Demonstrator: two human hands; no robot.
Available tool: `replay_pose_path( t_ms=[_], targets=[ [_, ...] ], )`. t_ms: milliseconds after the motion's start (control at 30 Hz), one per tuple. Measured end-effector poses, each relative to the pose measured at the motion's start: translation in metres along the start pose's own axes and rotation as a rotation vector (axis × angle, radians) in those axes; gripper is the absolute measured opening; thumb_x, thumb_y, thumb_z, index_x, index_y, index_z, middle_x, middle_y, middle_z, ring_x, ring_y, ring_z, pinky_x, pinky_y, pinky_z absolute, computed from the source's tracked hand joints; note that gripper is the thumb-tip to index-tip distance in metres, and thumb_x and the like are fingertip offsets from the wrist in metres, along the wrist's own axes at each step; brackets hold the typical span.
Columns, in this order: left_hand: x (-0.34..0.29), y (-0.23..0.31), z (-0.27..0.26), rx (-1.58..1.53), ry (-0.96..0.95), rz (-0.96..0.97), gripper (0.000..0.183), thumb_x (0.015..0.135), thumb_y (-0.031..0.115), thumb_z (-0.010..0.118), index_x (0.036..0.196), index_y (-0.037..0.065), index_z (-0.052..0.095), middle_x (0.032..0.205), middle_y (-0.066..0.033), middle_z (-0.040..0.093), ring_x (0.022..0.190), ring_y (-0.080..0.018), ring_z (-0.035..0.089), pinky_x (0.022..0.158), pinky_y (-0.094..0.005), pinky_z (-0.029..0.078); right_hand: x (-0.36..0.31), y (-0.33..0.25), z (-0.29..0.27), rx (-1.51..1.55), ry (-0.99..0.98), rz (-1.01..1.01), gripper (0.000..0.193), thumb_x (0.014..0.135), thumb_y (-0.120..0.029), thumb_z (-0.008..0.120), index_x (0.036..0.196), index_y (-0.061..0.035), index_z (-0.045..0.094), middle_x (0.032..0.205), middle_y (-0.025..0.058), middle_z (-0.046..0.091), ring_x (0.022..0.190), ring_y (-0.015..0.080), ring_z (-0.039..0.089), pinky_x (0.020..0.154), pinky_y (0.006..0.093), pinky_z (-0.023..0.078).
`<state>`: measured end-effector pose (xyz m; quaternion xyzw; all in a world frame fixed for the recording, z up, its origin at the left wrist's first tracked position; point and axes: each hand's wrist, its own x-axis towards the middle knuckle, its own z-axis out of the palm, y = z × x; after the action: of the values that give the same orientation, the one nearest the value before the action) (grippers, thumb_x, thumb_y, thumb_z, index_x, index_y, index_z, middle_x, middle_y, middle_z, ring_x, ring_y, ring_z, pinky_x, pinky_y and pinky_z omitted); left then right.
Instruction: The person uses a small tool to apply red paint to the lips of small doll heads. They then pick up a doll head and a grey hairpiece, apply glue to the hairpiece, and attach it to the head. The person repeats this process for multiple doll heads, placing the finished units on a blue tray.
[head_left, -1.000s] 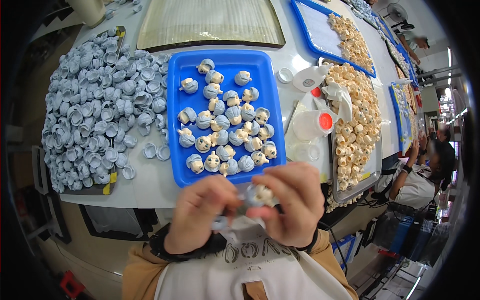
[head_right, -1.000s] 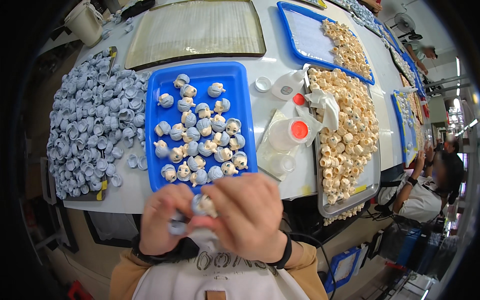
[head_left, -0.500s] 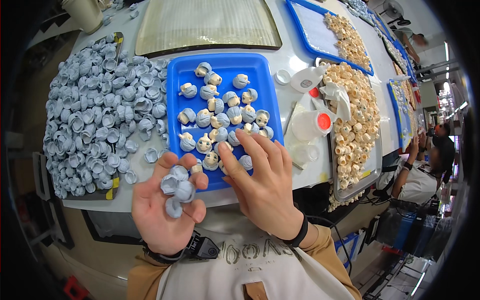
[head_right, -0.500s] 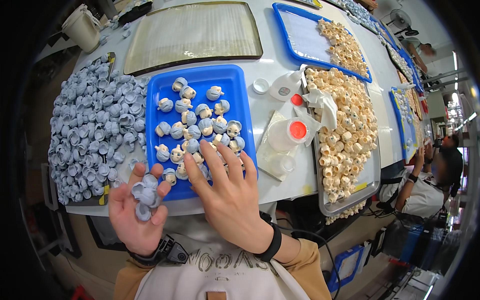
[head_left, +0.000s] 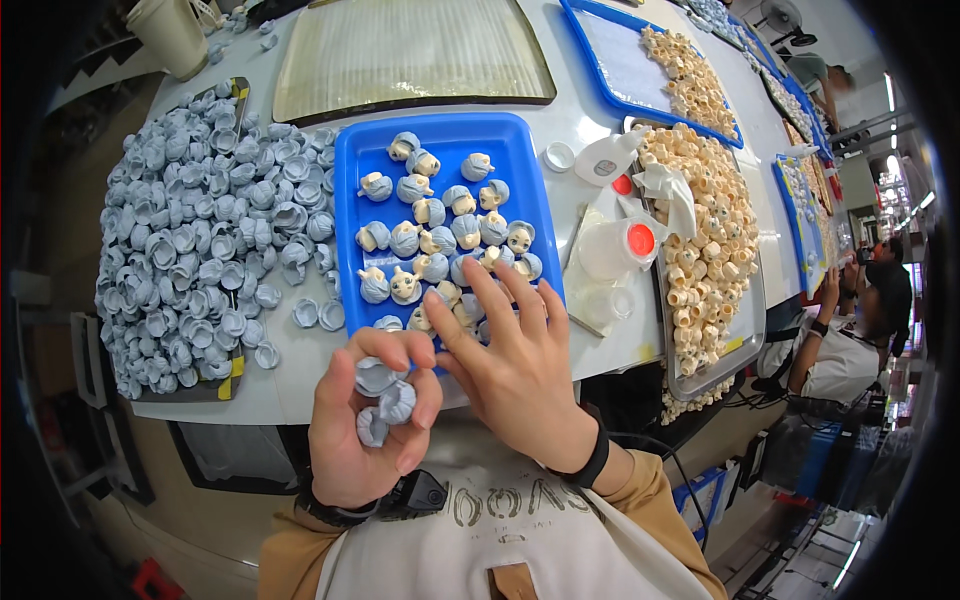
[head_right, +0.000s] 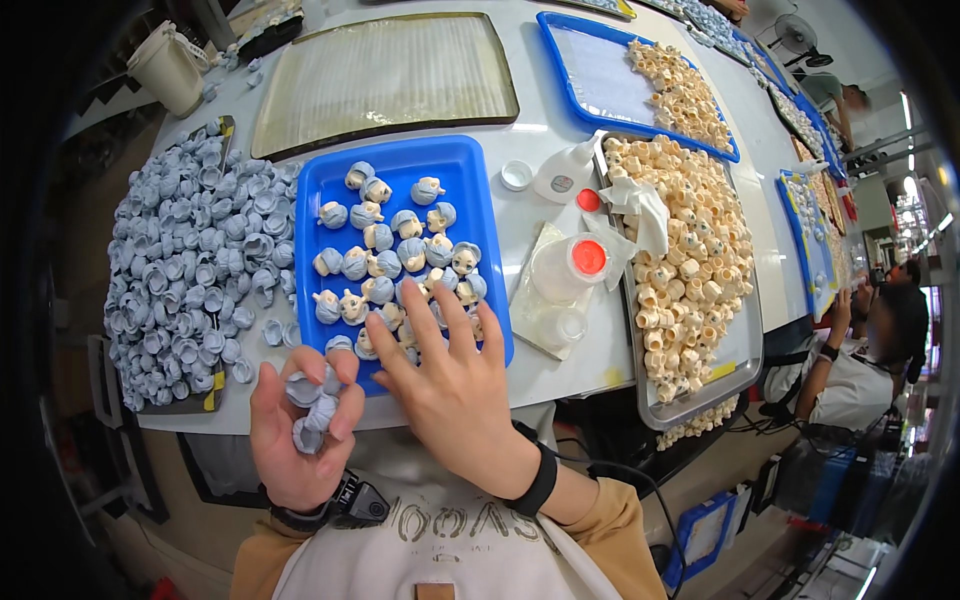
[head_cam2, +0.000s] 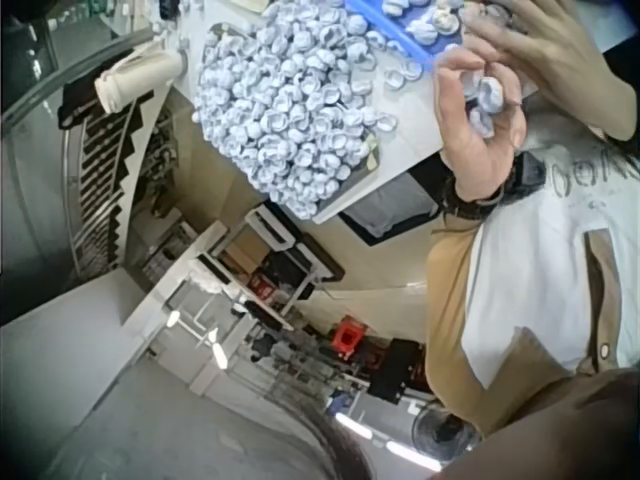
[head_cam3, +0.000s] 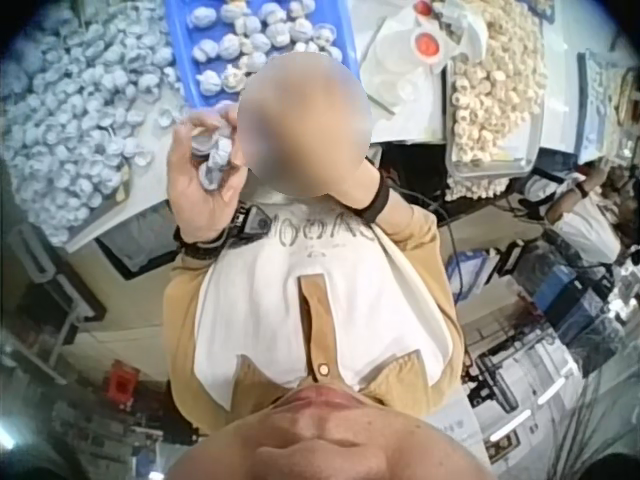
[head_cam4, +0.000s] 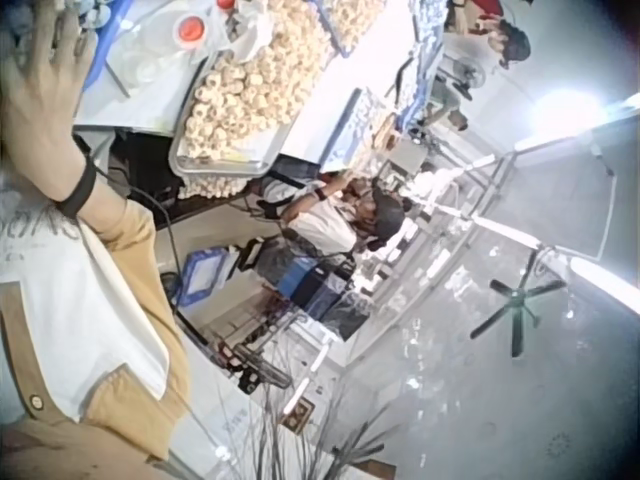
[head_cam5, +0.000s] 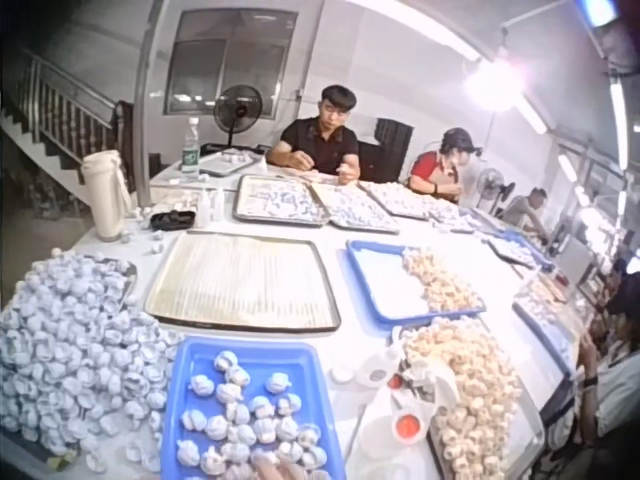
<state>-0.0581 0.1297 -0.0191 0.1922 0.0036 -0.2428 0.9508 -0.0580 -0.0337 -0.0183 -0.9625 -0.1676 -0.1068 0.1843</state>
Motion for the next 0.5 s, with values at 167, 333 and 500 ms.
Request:
replay_pose_path(
  t_ms=[167, 333, 500],
  targets=[
    [-0.003, 0.006, 0.013, 0.088, 0.052, -0.093, 0.048, 0.095, 0.04, 0.036, 0.115, -0.004, 0.044, 0.112, -0.0182, 0.048, 0.074, -0.0202, 0.053, 0.037, -0.0233, 0.043, -0.005, 0.002, -0.025, 0.228, 0.118, -0.041, 0.06, 0.069, -0.021, 0.071, 0.125, -0.008, 0.055, 0.129, 0.0169, 0.047, 0.115, 0.0326, 0.047, 0.093, 0.045, 0.035],
    [0.0, 0.004, 0.015, 0.271, -0.016, -0.259, 0.045, 0.094, 0.035, 0.049, 0.118, -0.003, 0.042, 0.093, -0.0134, 0.052, 0.066, -0.0152, 0.054, 0.038, -0.0219, 0.041, -0.007, 0.005, -0.049, 0.573, 0.244, -0.152, 0.054, 0.059, -0.012, 0.071, 0.112, 0.0003, 0.061, 0.11, 0.015, 0.057, 0.096, 0.0308, 0.057, 0.08, 0.0391, 0.044],
    [0.002, -0.005, 0.027, 0.385, -0.025, -0.366, 0.048, 0.092, 0.04, 0.053, 0.114, 0.0, 0.039, 0.086, -0.0094, 0.05, 0.055, -0.0115, 0.053, 0.035, -0.0204, 0.037, -0.012, 0.008, -0.042, 0.692, 0.208, -0.198, 0.043, 0.064, -0.01, 0.069, 0.104, -0.002, 0.057, 0.108, 0.0123, 0.055, 0.101, 0.0312, 0.053, 0.081, 0.0417, 0.043]
  ],
)
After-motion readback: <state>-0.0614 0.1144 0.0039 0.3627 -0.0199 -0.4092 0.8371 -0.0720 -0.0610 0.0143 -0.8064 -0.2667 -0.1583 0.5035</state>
